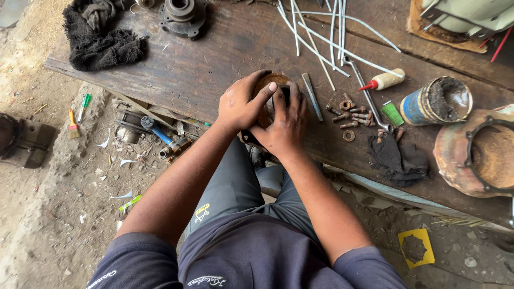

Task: The person fits a rusty impeller disc onto a pump hub at a workbench, aligning and pressing the parts together by hand and turning them to seat them. They then hold the pump housing and tap a metal drift against it to fit components together, with bolts and wrenches scattered on the bench.

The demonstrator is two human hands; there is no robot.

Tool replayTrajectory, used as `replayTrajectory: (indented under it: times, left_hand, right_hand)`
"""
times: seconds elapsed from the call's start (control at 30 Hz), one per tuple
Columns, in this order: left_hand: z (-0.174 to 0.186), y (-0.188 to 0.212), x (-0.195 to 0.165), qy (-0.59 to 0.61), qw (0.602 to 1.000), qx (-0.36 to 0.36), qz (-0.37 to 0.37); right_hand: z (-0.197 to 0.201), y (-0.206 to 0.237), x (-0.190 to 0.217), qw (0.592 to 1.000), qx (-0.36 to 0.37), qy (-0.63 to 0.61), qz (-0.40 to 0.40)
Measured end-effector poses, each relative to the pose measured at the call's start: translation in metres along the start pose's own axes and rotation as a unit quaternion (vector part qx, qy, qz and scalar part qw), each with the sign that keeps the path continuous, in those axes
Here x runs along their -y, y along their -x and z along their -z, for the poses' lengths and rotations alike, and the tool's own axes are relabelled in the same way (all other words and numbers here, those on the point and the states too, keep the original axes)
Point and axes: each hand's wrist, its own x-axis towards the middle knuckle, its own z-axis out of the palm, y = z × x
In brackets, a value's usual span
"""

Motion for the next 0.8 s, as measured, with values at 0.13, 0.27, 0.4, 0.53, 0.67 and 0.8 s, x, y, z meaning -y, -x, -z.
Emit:
replayTrajectory:
  times: [0.13, 0.27, 0.4, 0.53, 0.67, 0.8]
  left_hand:
    - [0.000, 0.002, 0.002, -0.013, 1.000, -0.007, -0.007]
    - [-0.002, 0.009, 0.006, -0.020, 1.000, -0.016, -0.018]
    - [-0.001, 0.014, 0.008, -0.019, 0.997, -0.037, -0.067]
    - [0.003, 0.011, 0.010, -0.002, 0.998, -0.014, -0.054]
    - [0.005, 0.013, 0.011, 0.022, 0.998, -0.021, -0.060]
    - [0.005, 0.019, 0.011, 0.047, 0.995, -0.043, -0.078]
  right_hand:
    - [0.002, 0.002, -0.001, 1.000, 0.006, -0.016, 0.008]
    - [0.007, 0.005, 0.000, 0.999, 0.009, -0.041, 0.016]
    - [0.009, 0.007, 0.002, 0.998, 0.010, -0.051, 0.027]
    - [0.011, 0.005, 0.002, 0.997, 0.028, -0.069, 0.027]
    - [0.011, 0.005, -0.004, 0.995, 0.040, -0.078, 0.046]
    - [0.007, 0.009, -0.015, 0.991, 0.050, -0.100, 0.067]
